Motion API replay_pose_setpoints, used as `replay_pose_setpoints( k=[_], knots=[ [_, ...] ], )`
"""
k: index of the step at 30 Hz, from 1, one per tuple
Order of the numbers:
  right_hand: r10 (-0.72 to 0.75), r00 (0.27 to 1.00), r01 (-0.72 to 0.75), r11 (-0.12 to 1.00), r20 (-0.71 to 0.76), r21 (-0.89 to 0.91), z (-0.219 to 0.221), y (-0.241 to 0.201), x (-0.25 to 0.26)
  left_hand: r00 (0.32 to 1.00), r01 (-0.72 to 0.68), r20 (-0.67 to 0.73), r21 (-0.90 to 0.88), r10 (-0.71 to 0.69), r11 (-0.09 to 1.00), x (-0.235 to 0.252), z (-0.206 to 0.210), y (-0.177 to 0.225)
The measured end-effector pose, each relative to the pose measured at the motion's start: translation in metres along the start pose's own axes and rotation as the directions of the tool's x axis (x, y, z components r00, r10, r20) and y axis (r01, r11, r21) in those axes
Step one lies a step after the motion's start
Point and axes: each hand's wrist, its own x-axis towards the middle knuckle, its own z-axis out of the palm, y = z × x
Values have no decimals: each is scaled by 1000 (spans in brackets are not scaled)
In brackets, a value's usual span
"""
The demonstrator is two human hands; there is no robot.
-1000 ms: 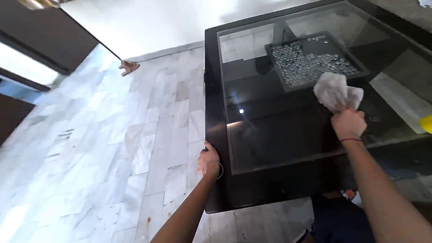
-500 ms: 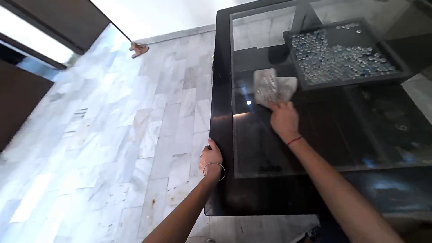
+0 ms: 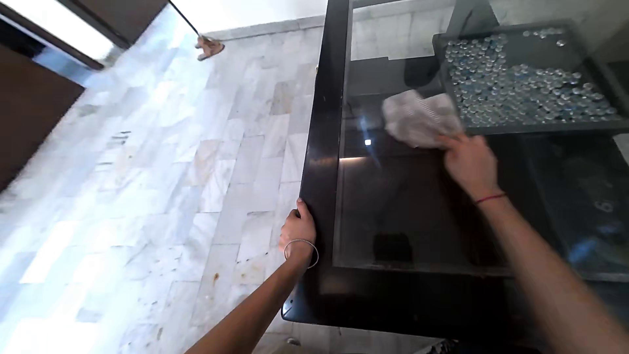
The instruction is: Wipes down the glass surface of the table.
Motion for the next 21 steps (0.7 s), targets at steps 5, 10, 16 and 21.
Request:
replay_pose_setpoints(
  k=[5,10,16,21],
  knots=[
    [389,913,-396,918,-124,-35,-37,88,2,1000,7,13,-4,-7,1000,1,-1,-1],
    [541,825,-539,840,-166,59,-28,63,16,999,20,35,18,-21,1000,1,-3,1],
    [307,948,-301,951,-83,77,18,-61,13,998,14,58,17,-15,1000,-2,-5,2],
    [-26,999,21,992,39,127,55,-152,-46,999,-5,48,24,4,1000,-2,-4,1]
  ],
)
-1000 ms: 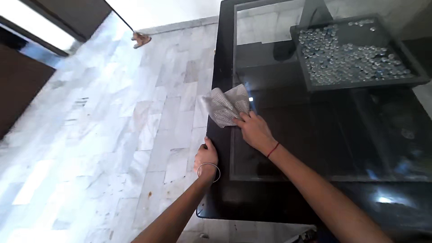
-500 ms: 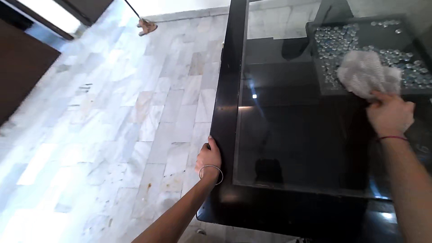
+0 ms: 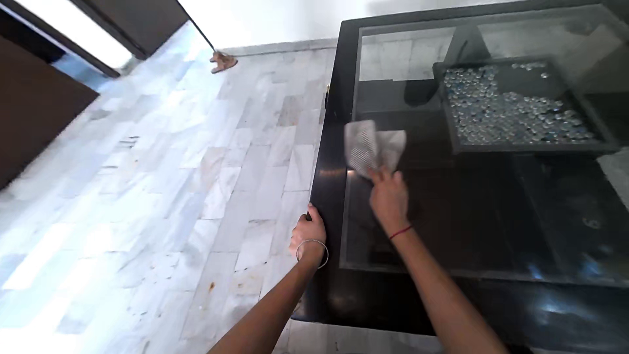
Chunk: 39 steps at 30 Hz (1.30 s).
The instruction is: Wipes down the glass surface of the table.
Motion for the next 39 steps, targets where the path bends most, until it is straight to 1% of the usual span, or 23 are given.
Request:
replay_pose_setpoints(
  k=[2,3,4,6,7,8,10,11,13,15,17,18,20,22,24,27,28,29,31,33,35,37,39],
  knots=[
    [-145,989,145,989,39,17,9,-14,-32,1000,-7,-11,-12,6,1000,-2,0,1],
    [-194,977,193,981,85,17,9,-16,-44,1000,-10,-14,-17,10,1000,-2,0,1],
    [-216,965,218,976,150,7,3,-15,-51,1000,-15,-14,-19,15,1000,-3,-1,0],
    [-199,958,211,977,205,-39,-15,1,-57,1000,-27,-16,-31,26,999,-5,-1,-1],
    [-147,965,166,983,215,-72,-27,15,-56,999,-30,-19,-42,30,999,-5,0,-1],
    [-84,979,105,989,188,-108,-38,34,-55,999,-32,-20,-49,31,998,-5,0,-1],
    [57,997,-45,979,52,-201,-61,84,-57,999,-35,-17,-59,34,998,-5,0,-2],
    [148,989,-148,961,-19,-232,-74,111,-61,999,-39,-16,-57,38,998,-4,0,-3],
    [328,933,-357,896,-148,-265,-102,159,-78,999,-42,-11,-59,41,997,-3,0,-3],
    [488,834,-543,807,-257,-231,-121,189,-100,999,-41,-15,-67,40,997,-3,1,-2],
    [602,738,-666,724,-306,-180,-127,197,-114,999,-34,-19,-75,33,997,-2,2,-3],
    [640,705,-700,696,-304,-160,-126,192,-118,999,-37,-19,-70,36,997,-2,2,-4],
    [679,684,-726,670,-267,-157,-119,169,-118,999,-50,-22,-72,49,996,-1,3,-4],
    [658,721,-692,699,-219,-179,-103,133,-120,998,-60,-20,-88,59,994,0,5,-6],
    [585,797,-604,774,-148,-193,-82,88,-127,998,-55,-21,-112,53,992,2,7,-5],
    [391,920,-389,909,-14,-150,-40,15,-141,998,-58,-37,-139,53,989,1,6,-5],
    [318,945,-308,944,79,-117,-29,-9,-148,997,-77,-29,-139,73,987,0,5,-7],
    [237,955,-225,971,176,-85,-20,-31,-155,996,-85,-29,-137,82,987,-1,4,-7],
    [54,940,-37,998,336,-56,-10,-60,-169,996,-90,-31,-117,87,989,-1,5,-6],
    [-44,901,81,994,432,-68,-15,-64,-179,995,-89,-54,-79,85,993,2,8,-6],
    [-45,895,101,990,443,-103,-31,-39,-189,994,-98,-53,-102,93,990,1,6,-7],
    [9,926,68,979,378,-192,-55,10,-198,995,-93,-51,-133,87,987,1,6,-7],
    [154,939,-49,944,306,-325,-91,61,-205,995,-95,-52,-143,88,985,-2,6,-6]
  ],
)
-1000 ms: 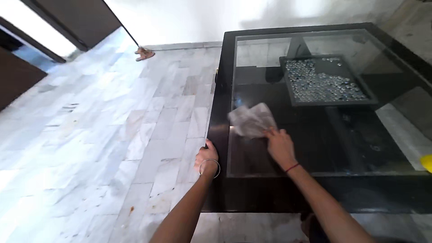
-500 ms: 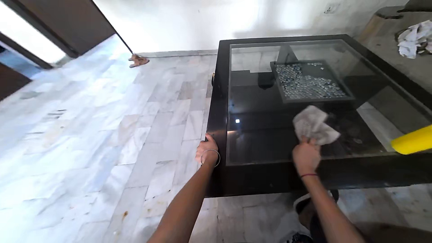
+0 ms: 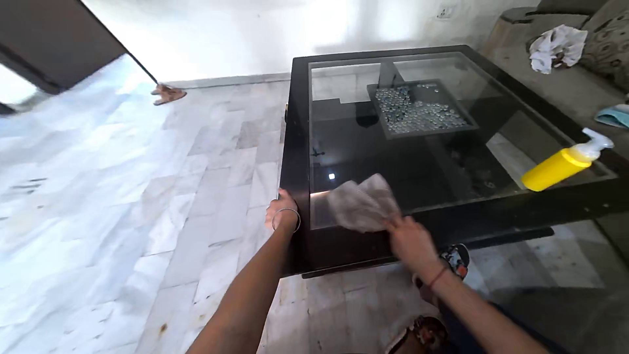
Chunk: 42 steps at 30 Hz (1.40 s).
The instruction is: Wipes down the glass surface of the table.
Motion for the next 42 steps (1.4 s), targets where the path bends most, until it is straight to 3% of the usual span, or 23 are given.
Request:
replay_pose_setpoints(
  k=[2,6,8,11,15,18,20,22,23,25,27,30,32,34,37,40,42],
  knots=[
    [247,969,-247,969,-10,-20,-21,55,-9,1000,-7,7,-1,7,1000,-3,-2,-1],
    [658,753,-651,746,3,140,-40,143,-26,1000,-7,-1,-10,7,1000,-4,-2,0],
    [724,690,-709,679,-10,189,-35,147,-34,1000,-7,0,-11,7,1000,-2,-1,-1],
    [710,704,-702,693,10,166,-29,101,-33,1000,-22,-13,-18,21,1000,0,0,-2],
    [481,874,-486,863,69,142,-17,11,-18,999,-21,-27,-20,21,1000,0,0,-1],
    [87,995,-96,973,55,208,8,-52,-15,999,-25,-32,-28,24,999,1,0,-2],
    [-228,974,224,954,-4,197,31,-78,-16,998,-57,-20,8,57,998,0,-2,-5],
    [-435,892,451,878,-123,159,50,-85,-15,996,-90,-10,82,91,993,1,-3,-6],
    [-486,862,504,852,-144,143,52,-83,-12,995,-99,-4,109,100,989,1,-4,-7],
    [-508,860,509,848,-47,150,36,-65,-3,995,-101,7,127,101,987,0,-4,-6],
    [-423,906,418,896,3,149,17,-34,16,997,-78,13,103,77,992,0,-2,-4],
    [-181,978,194,973,-108,124,-5,24,53,999,-35,10,60,35,998,-4,-6,1],
    [30,982,-6,992,-186,127,-16,64,72,999,-34,21,61,32,998,-7,-7,0],
    [268,933,-231,958,-240,172,-25,96,85,999,-36,28,71,34,997,-5,-6,1],
    [570,776,-485,813,-271,323,-29,131,98,1000,-11,18,78,9,997,0,-3,1],
    [695,660,-571,711,-285,410,-30,133,117,999,29,13,83,-30,996,3,-2,4],
    [675,669,-537,729,-312,425,-30,113,130,999,42,9,77,-43,996,4,-2,5]
  ],
)
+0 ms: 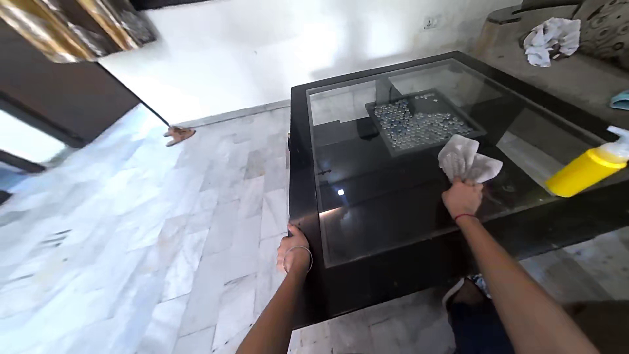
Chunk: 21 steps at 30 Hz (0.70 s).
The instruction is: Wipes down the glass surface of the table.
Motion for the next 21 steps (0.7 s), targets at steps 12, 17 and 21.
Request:
replay_pose_setpoints(
  k=[12,17,21],
  knots=[
    [-835,190,874,384,516,299,44,-127,-142,1000,-14,10,48,14,999,-3,-3,-3],
    [-841,400,833,499,364,238,38,-99,-101,1000,-21,2,20,21,1000,-3,-1,-4],
    [-614,753,621,782,238,54,21,-63,-47,1000,15,2,21,-15,1000,0,0,-1]
  ],
)
